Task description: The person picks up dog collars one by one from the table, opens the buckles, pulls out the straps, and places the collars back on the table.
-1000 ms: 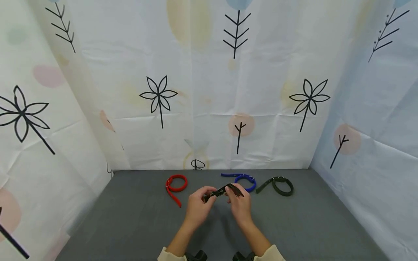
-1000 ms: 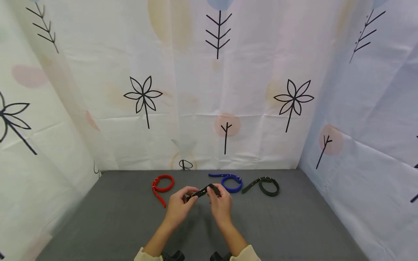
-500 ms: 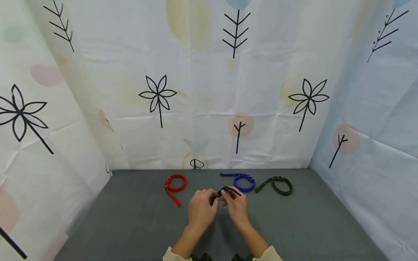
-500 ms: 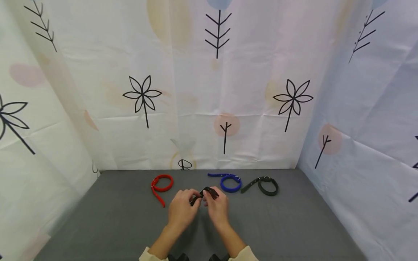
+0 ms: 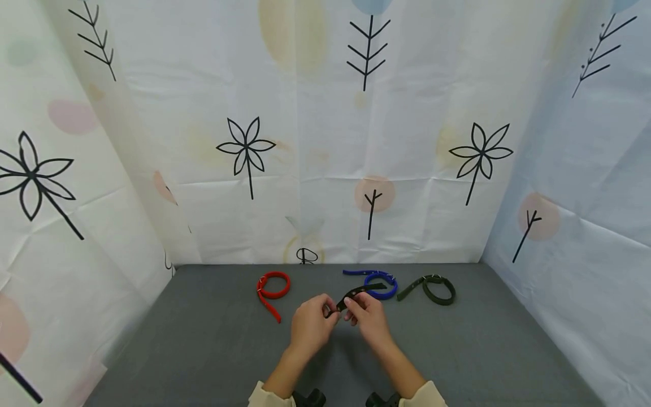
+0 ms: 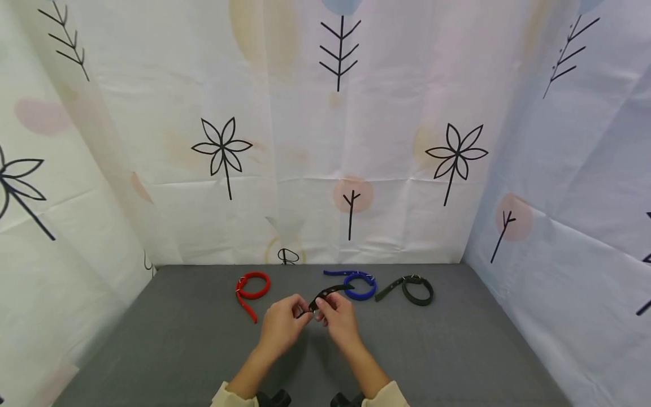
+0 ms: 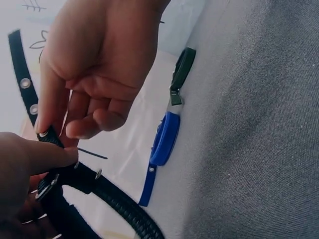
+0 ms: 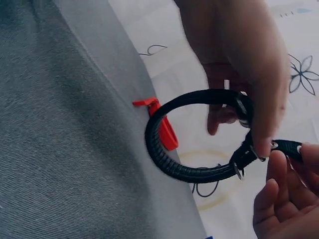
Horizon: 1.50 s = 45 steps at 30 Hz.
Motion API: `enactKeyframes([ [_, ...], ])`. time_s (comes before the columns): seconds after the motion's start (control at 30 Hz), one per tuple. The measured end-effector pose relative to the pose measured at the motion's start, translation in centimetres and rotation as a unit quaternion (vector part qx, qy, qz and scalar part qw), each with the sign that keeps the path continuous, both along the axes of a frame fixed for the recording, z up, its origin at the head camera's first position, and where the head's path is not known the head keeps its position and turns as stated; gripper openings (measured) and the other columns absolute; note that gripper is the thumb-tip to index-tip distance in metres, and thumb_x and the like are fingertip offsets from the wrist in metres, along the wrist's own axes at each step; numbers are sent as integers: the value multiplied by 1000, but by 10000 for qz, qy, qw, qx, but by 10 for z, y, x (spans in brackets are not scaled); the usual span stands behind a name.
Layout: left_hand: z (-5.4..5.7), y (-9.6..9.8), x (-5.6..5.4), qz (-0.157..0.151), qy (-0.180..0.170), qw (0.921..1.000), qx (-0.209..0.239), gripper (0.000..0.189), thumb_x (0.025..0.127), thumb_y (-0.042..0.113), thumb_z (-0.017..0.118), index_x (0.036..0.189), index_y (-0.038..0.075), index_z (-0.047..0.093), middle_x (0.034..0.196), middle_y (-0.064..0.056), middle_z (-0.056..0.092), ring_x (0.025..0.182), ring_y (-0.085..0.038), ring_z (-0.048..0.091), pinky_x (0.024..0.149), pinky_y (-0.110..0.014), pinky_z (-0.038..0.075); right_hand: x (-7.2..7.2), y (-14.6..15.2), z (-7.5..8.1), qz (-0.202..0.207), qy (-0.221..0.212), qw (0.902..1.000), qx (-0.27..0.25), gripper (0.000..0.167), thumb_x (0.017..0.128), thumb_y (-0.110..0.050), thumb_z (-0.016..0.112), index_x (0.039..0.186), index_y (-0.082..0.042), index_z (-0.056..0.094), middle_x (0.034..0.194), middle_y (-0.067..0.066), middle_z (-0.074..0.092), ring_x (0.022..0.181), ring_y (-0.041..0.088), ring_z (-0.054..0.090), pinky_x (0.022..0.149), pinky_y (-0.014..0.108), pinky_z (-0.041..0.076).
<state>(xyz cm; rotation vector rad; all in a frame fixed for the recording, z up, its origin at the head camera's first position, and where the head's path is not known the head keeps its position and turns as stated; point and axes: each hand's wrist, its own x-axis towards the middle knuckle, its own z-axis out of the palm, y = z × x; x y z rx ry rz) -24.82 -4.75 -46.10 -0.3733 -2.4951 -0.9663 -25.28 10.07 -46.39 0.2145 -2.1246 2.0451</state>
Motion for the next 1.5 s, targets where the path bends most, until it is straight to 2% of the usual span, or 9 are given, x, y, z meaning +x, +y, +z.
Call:
enactKeyframes([
  [0.2, -1, -6, -2, -580, -387, 9973, 246, 22, 81, 20, 80, 76, 21, 59, 61, 11, 45, 51, -5, 41, 48, -25, 35, -1, 7, 3, 402, -582, 9969, -357, 19, 96, -10, 62, 89, 7, 60, 72, 14, 61, 61, 18, 58, 55, 26, 44],
  [0.3, -4, -8, -4, -859, -491, 9949, 173, 22, 85, 21, 76, 79, 21, 56, 67, 11, 47, 55, -6, 43, 51, -25, 36, -4, 8, 0, 387, -722, 9944, -668, 20, 95, -12, 63, 87, 5, 60, 72, 10, 62, 60, 16, 58, 53, 26, 43],
  [0.5, -12, -7, -6, -1042, -41, 9941, -284, 23, 90, 17, 71, 83, 20, 49, 75, 11, 45, 61, -6, 43, 54, -24, 37, -3, 8, 0, 184, -1082, 9868, -1188, 16, 95, -12, 63, 84, 0, 61, 78, 5, 68, 56, 12, 57, 50, 23, 41],
  [0.67, -12, -5, -7, -1056, 303, 9939, -138, 25, 85, 9, 70, 81, 20, 48, 74, 10, 45, 61, -7, 43, 55, -24, 37, -1, 7, 3, 4, -1323, 9785, -1584, 12, 94, -10, 63, 86, -1, 59, 79, 7, 69, 53, 10, 55, 49, 22, 40],
  [0.8, -12, -6, -10, -1114, 254, 9932, 232, 27, 83, 7, 73, 79, 20, 50, 75, 10, 50, 63, -6, 47, 56, -23, 41, 0, 7, 5, -2, -1357, 9756, -1727, 11, 95, -11, 62, 91, -2, 56, 78, 6, 69, 52, 10, 55, 49, 23, 40],
  [0.97, -11, -7, -11, -1160, 108, 9900, 799, 25, 84, 14, 77, 79, 21, 54, 78, 10, 58, 66, -6, 54, 58, -24, 46, 1, 7, 5, 2, -1241, 9749, -1848, 19, 99, -19, 57, 93, -2, 56, 77, 5, 69, 52, 11, 54, 50, 24, 42],
  [1.2, -9, -4, -10, -1011, -170, 9716, 2134, 23, 84, 21, 77, 78, 18, 55, 73, 6, 57, 65, -9, 54, 57, -25, 44, 3, 8, 9, 186, -980, 9751, -1978, 28, 101, -26, 54, 97, 1, 56, 78, 5, 71, 53, 12, 55, 53, 25, 46],
  [1.33, -5, -3, -8, -803, -378, 9657, 2440, 23, 85, 26, 77, 78, 15, 57, 68, 5, 54, 60, -9, 48, 56, -25, 39, 4, 7, 14, 210, -887, 9763, -1963, 26, 100, -25, 56, 96, 1, 57, 78, 5, 70, 55, 13, 57, 54, 25, 47],
  [1.5, 0, -3, -8, -723, -658, 9585, 2678, 25, 83, 23, 79, 77, 11, 58, 69, 3, 55, 60, -10, 48, 56, -25, 38, 3, 6, 20, 38, -503, 9884, -1432, 26, 99, -21, 58, 95, 5, 58, 78, 8, 66, 57, 15, 57, 53, 26, 45],
])
